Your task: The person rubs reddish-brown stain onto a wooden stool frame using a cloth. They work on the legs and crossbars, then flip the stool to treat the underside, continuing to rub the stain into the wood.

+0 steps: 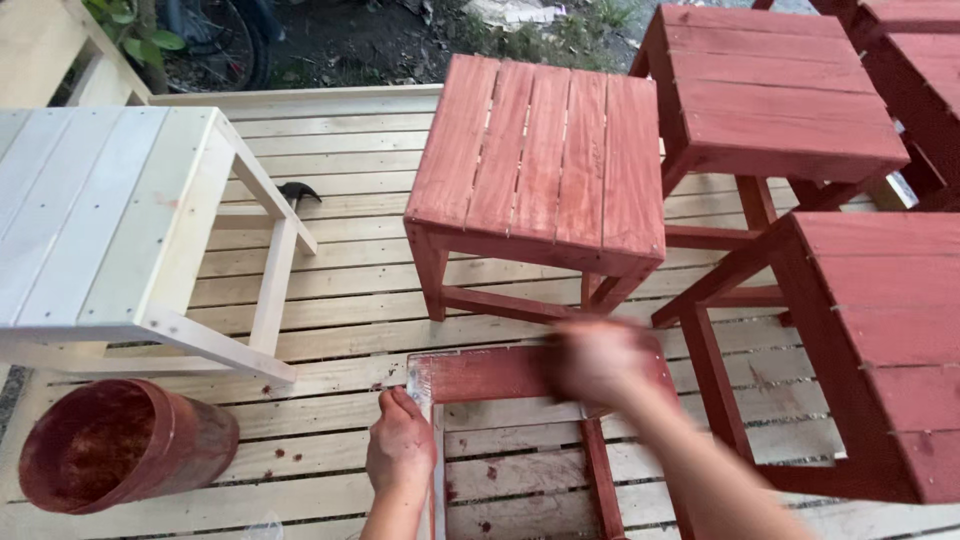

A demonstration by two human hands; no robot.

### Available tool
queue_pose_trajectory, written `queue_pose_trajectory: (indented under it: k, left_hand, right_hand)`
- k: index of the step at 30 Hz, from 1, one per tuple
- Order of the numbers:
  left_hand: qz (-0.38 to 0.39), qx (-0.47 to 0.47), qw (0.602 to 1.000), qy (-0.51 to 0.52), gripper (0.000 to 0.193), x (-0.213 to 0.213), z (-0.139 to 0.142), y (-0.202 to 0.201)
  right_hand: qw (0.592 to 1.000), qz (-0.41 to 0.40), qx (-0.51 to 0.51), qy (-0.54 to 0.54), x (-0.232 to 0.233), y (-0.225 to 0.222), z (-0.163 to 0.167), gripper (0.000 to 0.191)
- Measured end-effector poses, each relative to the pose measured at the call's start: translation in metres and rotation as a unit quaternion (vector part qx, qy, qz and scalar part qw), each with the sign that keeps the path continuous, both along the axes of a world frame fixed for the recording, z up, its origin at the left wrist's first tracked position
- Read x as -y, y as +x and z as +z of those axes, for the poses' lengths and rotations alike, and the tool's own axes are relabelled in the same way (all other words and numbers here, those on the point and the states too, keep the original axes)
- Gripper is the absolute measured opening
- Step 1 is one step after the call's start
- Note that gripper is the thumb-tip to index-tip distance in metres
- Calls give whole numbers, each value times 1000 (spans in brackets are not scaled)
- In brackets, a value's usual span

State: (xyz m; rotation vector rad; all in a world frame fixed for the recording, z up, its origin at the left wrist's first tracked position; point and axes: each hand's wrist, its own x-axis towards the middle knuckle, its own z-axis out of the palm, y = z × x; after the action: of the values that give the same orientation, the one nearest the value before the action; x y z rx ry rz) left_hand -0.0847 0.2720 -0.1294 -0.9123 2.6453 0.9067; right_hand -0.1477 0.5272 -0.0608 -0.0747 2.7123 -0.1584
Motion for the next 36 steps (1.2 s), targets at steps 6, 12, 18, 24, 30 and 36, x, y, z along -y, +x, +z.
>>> queue_pose_trajectory:
  k: [6,12,18,24,30,36]
  left_hand:
    - [-11,-17,1000,-4,46,-5,0,2]
    - [-11,7,1000,-6,45,-1,3,1]
    - [-17,1,1000,19,44,-6,8,1]
    - [-29,4,1000,6,41,-6,10,2]
    - [-25,-17,1000,2,40,-7,6,0]
    - [-18,-23,999,14,39,-4,-1,0]
  right_hand:
    - [989,-81,-72,102,-60,10,3,48]
    - [996,21,-85,21,30,1,-22,44]
    - [980,-133,-22,147,-49,10,18,40]
    - [993,-39,-26,107,33,0,3,51]
    - [973,-143,47,176,-47,7,15,53]
    - [948,-295,-96,-70,-89,13,-10,45]
